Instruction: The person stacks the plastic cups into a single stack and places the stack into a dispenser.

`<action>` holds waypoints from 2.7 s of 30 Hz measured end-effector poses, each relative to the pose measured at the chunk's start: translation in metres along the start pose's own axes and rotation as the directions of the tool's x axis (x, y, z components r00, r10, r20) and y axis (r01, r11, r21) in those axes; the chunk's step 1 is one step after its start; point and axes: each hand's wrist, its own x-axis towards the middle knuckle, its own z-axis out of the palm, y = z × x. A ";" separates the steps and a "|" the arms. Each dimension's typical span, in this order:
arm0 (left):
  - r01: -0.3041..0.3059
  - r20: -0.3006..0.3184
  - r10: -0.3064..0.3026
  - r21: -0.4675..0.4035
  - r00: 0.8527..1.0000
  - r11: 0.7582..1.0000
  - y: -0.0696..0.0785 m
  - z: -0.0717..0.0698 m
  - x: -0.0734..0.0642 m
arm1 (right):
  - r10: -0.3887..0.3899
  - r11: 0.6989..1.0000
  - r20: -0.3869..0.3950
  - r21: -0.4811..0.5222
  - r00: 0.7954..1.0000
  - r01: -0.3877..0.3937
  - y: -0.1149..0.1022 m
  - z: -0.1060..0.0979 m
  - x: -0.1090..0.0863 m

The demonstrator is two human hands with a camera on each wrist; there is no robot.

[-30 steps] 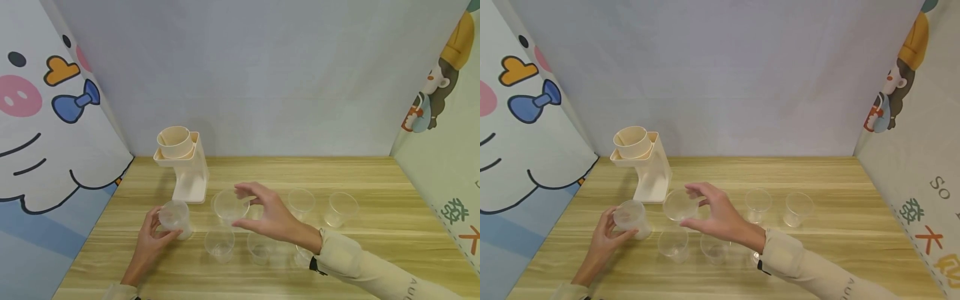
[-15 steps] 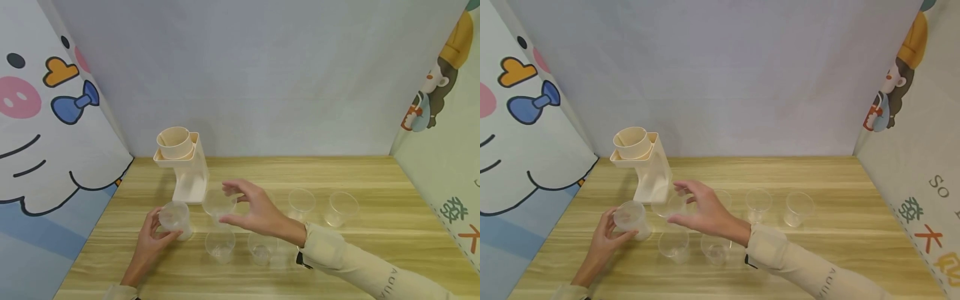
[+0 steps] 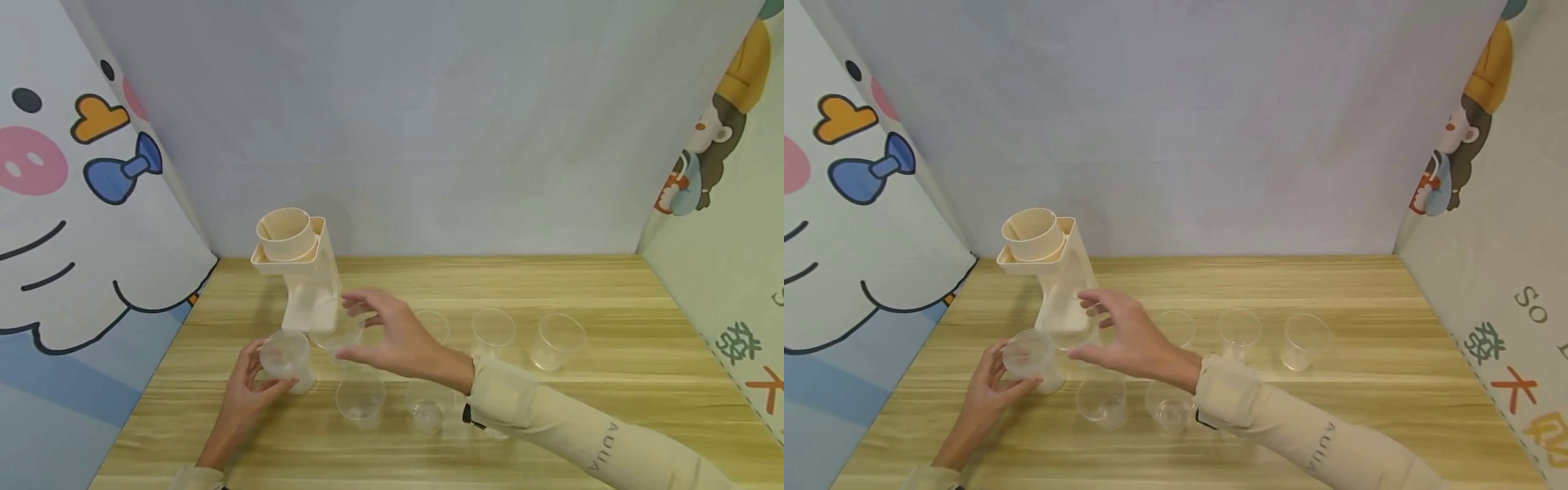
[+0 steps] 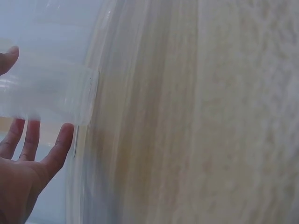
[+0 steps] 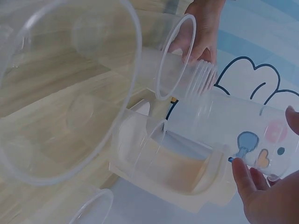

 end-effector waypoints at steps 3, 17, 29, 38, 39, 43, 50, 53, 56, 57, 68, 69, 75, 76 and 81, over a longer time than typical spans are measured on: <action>0.001 0.004 -0.001 0.004 1.000 1.000 0.000 0.000 0.000 | -0.001 1.000 0.008 0.003 1.000 0.001 -0.002 0.003 0.005; 0.001 0.009 -0.001 -0.017 1.000 1.000 0.001 0.000 0.001 | -0.047 0.999 0.039 0.003 0.998 0.047 -0.005 0.022 0.028; -0.008 0.017 0.008 -0.039 1.000 0.999 0.001 -0.001 0.001 | -0.052 0.999 0.036 -0.001 0.998 0.052 -0.001 0.037 0.043; 0.002 0.024 -0.002 -0.032 1.000 0.999 0.001 -0.002 0.001 | -0.047 0.998 0.063 0.037 0.997 0.045 0.001 0.050 0.050; 0.003 0.027 -0.002 -0.029 1.000 1.000 0.001 -0.002 0.001 | -0.048 0.998 0.065 0.033 0.997 0.046 0.001 0.051 0.051; 0.005 0.034 -0.004 -0.029 0.999 1.000 0.000 -0.002 0.001 | -0.030 0.999 0.074 0.019 0.997 0.029 0.002 0.055 0.053; -0.002 0.054 0.003 -0.005 0.999 1.000 0.002 -0.003 0.001 | 0.018 1.000 0.083 0.014 0.996 -0.019 0.002 0.057 0.056; -0.001 0.054 0.000 0.014 0.999 1.000 0.003 -0.004 0.000 | 0.028 0.999 0.095 0.018 0.995 -0.030 0.003 0.058 0.057; -0.002 0.053 0.002 0.015 0.999 1.000 0.004 -0.004 0.001 | 0.034 0.999 0.114 0.011 0.993 -0.035 0.003 0.059 0.058; -0.006 0.053 0.005 0.014 0.999 1.000 0.004 -0.004 0.001 | 0.035 0.999 0.120 0.005 0.992 -0.036 0.003 0.059 0.058; -0.009 0.062 0.008 0.017 0.998 1.000 0.001 -0.005 0.002 | 0.043 0.998 0.177 -0.044 0.983 -0.036 0.009 0.066 0.061; -0.007 0.064 0.005 0.019 0.998 1.000 0.001 -0.005 0.002 | 0.047 0.998 0.181 -0.048 0.982 -0.039 0.010 0.067 0.061; -0.001 0.074 0.000 0.014 0.997 1.000 -0.001 -0.006 0.003 | 0.094 0.995 0.217 -0.064 0.972 -0.082 0.011 0.070 0.061; -0.004 0.076 0.003 0.010 0.997 1.000 -0.001 -0.006 0.003 | 0.101 0.994 0.223 -0.066 0.970 -0.089 0.012 0.071 0.061; -0.047 0.079 0.048 -0.015 0.996 0.999 -0.003 -0.007 0.004 | 0.115 0.990 0.238 -0.102 0.964 -0.093 0.016 0.074 0.059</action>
